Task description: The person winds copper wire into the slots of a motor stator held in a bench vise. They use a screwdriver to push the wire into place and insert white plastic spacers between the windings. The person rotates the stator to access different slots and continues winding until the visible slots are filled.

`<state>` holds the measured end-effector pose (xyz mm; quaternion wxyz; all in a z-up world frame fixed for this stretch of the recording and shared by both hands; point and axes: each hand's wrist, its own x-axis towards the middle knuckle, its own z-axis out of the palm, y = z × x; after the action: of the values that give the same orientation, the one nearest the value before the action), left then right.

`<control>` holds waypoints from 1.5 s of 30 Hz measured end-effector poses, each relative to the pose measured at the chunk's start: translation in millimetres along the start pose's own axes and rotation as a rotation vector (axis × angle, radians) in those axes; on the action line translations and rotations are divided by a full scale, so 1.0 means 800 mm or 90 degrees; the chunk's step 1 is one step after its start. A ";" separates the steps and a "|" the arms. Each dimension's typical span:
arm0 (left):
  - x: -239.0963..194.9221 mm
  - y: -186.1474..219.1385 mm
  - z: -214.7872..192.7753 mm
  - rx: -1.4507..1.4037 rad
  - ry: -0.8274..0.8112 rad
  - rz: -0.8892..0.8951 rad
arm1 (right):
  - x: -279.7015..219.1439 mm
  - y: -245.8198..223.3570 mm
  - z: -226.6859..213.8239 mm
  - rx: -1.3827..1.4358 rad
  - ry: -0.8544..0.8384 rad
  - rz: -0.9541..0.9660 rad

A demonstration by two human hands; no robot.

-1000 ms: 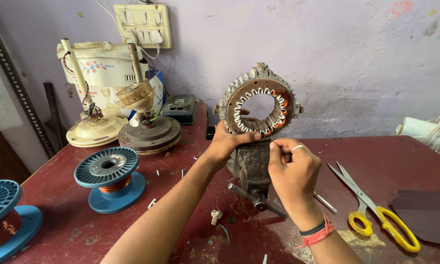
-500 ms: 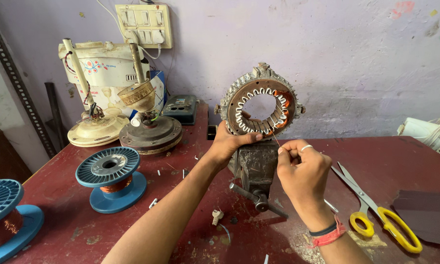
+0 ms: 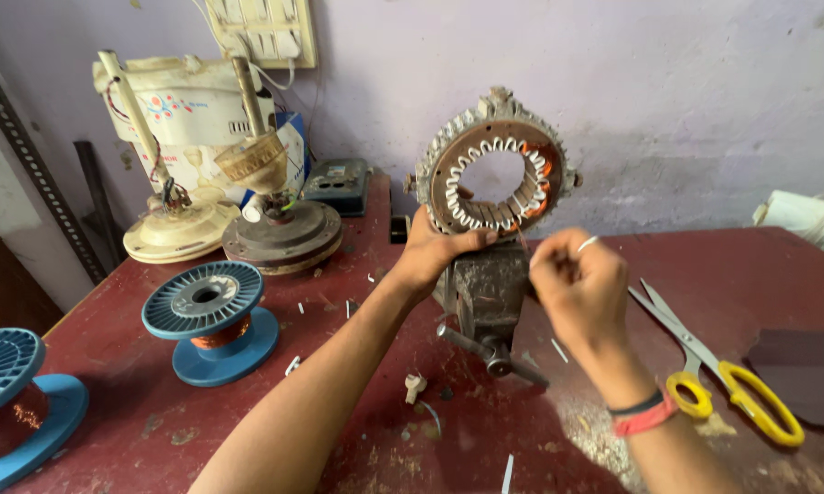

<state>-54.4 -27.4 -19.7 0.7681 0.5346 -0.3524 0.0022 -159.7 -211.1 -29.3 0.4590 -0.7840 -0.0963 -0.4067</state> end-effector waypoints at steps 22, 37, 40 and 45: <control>0.000 -0.002 -0.001 -0.048 -0.026 -0.015 | 0.118 0.050 0.016 0.630 -0.424 0.126; 0.006 -0.010 -0.003 -0.015 0.003 -0.003 | 0.112 0.044 0.021 0.526 -0.389 0.106; 0.003 -0.011 -0.004 -0.023 0.013 -0.045 | 0.111 0.042 0.022 0.520 -0.389 0.116; 0.005 -0.013 -0.004 -0.056 0.009 -0.015 | 0.110 0.051 0.025 0.587 -0.393 0.105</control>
<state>-45.7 -30.6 -26.4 0.7930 0.5048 -0.3404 -0.0189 -70.2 -237.5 3.1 0.7349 -0.5899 -0.3325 -0.0369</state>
